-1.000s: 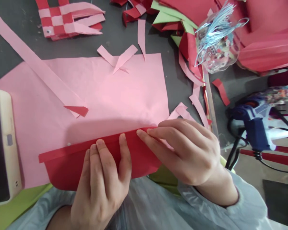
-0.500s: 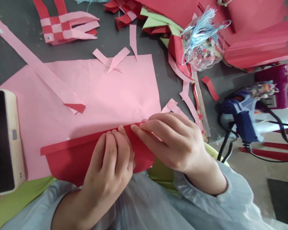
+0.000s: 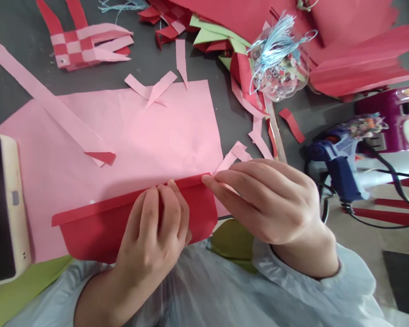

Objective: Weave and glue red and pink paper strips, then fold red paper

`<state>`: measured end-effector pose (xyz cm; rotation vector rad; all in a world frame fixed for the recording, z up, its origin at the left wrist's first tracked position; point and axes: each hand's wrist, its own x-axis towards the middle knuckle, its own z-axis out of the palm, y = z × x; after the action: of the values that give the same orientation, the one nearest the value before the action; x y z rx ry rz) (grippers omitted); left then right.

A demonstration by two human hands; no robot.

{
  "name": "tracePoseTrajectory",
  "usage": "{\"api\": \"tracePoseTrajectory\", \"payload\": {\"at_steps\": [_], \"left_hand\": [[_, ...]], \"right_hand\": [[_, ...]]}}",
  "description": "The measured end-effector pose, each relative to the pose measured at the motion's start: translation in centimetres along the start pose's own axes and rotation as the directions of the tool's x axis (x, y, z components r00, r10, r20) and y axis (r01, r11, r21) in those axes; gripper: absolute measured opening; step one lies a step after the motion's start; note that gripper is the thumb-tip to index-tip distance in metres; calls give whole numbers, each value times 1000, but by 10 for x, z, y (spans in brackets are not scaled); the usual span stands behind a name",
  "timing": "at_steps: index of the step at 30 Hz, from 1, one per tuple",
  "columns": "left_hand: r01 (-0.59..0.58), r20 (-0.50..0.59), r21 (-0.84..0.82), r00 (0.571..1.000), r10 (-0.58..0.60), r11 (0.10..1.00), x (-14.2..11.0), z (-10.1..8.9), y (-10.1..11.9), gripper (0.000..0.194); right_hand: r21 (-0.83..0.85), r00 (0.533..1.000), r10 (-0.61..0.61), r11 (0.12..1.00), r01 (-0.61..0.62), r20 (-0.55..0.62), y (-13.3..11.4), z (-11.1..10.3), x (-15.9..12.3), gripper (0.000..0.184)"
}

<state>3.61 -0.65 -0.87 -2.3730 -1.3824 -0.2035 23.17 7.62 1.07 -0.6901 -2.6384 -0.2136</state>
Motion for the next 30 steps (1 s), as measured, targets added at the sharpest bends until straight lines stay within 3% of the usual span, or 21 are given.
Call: {"api": "tracePoseTrajectory", "payload": {"at_steps": [12,30], "left_hand": [[-53,47,32,998,52,998,0,-4,-4,69],[-71,21,82,997,70,994,1,-4,0,63]], "right_hand": [[54,997,82,995,-81,-13,-3,3,-4,13],[118,969,244,964,-239,-28,-8,7,0,24]]}}
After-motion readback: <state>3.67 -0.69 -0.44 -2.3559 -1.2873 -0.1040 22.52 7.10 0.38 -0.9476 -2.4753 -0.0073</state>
